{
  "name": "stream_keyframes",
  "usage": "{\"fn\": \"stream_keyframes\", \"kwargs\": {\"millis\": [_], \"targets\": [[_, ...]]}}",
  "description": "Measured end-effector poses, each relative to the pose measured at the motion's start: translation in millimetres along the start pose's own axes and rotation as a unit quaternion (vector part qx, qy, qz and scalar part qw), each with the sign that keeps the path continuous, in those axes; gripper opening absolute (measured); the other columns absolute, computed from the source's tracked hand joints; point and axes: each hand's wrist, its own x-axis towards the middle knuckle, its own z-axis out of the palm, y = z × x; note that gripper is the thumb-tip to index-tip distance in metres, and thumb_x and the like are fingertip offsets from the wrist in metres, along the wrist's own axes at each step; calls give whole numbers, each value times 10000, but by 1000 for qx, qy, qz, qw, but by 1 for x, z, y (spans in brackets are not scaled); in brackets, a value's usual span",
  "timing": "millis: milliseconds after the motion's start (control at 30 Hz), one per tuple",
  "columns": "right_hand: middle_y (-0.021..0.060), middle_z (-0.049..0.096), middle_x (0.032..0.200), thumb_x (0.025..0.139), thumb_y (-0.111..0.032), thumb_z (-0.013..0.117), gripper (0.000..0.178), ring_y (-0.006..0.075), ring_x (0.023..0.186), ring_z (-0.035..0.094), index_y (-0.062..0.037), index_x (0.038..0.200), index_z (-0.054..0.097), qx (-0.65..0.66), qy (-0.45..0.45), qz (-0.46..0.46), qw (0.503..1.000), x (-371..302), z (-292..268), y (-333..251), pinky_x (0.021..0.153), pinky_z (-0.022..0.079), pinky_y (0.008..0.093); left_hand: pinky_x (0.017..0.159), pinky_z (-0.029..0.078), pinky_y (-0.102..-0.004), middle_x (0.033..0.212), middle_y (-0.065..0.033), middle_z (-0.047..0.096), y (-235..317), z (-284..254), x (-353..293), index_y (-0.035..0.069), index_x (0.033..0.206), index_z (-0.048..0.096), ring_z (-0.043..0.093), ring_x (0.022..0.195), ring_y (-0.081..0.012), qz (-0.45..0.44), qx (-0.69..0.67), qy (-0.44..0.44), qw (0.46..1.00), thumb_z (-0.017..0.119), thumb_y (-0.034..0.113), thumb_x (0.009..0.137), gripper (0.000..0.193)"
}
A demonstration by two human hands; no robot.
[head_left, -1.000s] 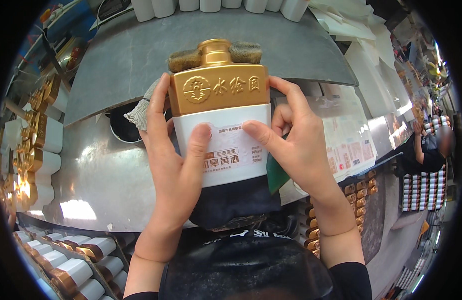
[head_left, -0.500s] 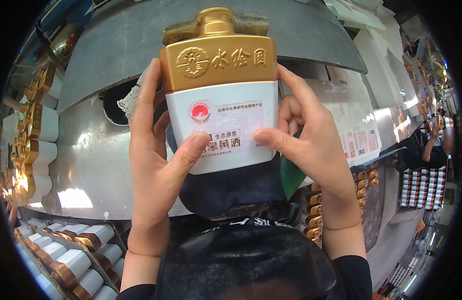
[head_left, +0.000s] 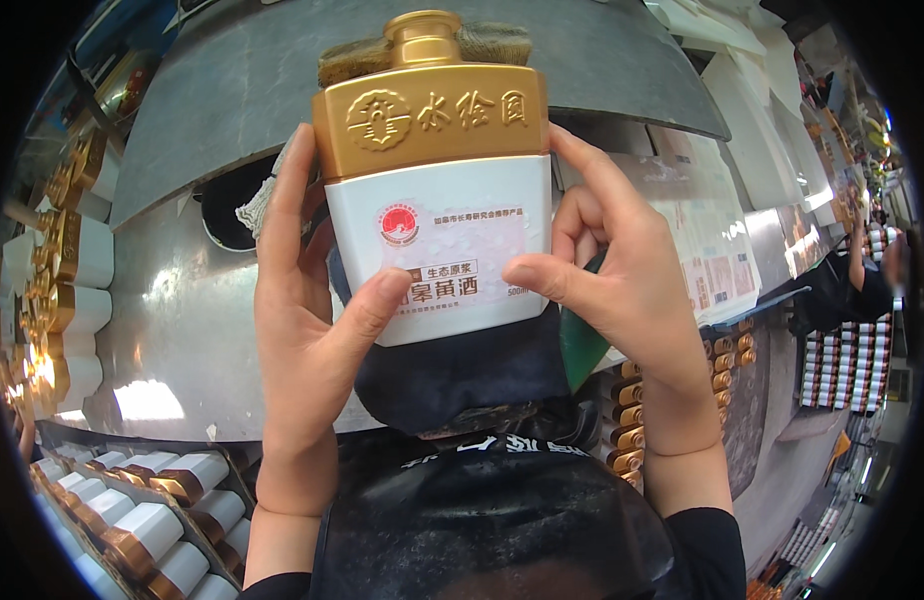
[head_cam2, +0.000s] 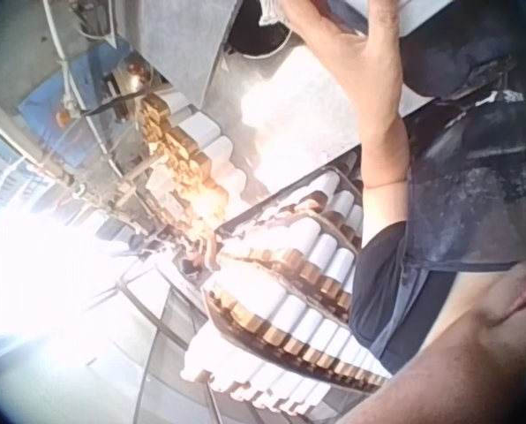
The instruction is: The person applies white labels to gold and white bottles using a green plastic scraper to smooth them out. They handle the bottles one at a time, applying labels to different sides and ensuring they are flat before placing the finished bottles on a metal table.
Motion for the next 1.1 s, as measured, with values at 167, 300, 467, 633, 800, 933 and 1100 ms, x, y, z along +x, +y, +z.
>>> {"fn": "stream_keyframes", "kwargs": {"millis": [167, 300, 467, 633, 800, 933, 1100], "targets": [[-40, 460, 637, 747, -146, 804, 743, 27, 601, 426, 21, 1376, 447, -54, 28, 13, 998, 2, 5, -3, 549, 315, 176, 1080, 357, -385, 1470, -145, 354, -1, 7, -5, 22, 1502, 241, 437, 1282, -241, 0, 23, 14, 1000, 749, 141, 774, 895], [-38, 459, 637, 760, -143, 795, 726, 29, 598, 422, 20, 1376, 447, -19, 21, 6, 1000, 4, 2, -1, 549, 315, 178, 1071, 370, -379, 1457, -146, 371, -2, 7, -3, 19, 1498, 248, 438, 1282, -240, -3, -12, 22, 1000, 746, 125, 774, 885], [-43, 457, 642, 764, -151, 797, 733, 32, 599, 425, 16, 1384, 441, -2, 19, 21, 1000, -2, 5, 5, 557, 320, 177, 1074, 367, -381, 1451, -147, 381, -2, 5, -2, 15, 1495, 251, 442, 1281, -242, 5, 33, 18, 999, 736, 125, 788, 865], [-36, 494, 655, 851, -273, 727, 608, 40, 590, 453, 19, 1332, 497, 53, 29, -18, 998, 8, 0, 8, 554, 361, 192, 1116, 302, -380, 1478, -179, 364, -3, 8, -4, 11, 1487, 268, 388, 1348, -266, 27, 34, 35, 998, 652, 191, 871, 748], [-1, 575, 784, 1001, -367, 497, 435, 57, 638, 530, 15, 1194, 577, 347, 171, 185, 903, 13, -30, 21, 573, 411, 177, 1119, 267, -365, 1439, -107, 465, 8, -4, 0, 8, 1387, 466, 394, 1346, -236, 143, 126, -48, 981, 556, 150, 950, 468], [52, 649, 938, 939, -177, 613, 260, 89, 783, 618, 14, 1113, 585, 349, 158, 94, 919, -37, -19, 30, 706, 505, 220, 1137, 238, -394, 1429, -124, 483, 20, -10, -2, 63, 1232, 637, 301, 1411, -269, 134, 337, -112, 925, 590, 94, 896, 341], [39, 635, 867, 874, -93, 695, 168, 50, 780, 578, -17, 904, 549, 258, 96, 41, 960, -79, 9, 22, 676, 477, 198, 1122, 244, -465, 1498, -193, 366, 19, -3, 10, 196, 1171, 715, 186, 1450, -363, 213, 450, -143, 856, 609, 79, 837, 369]]}}
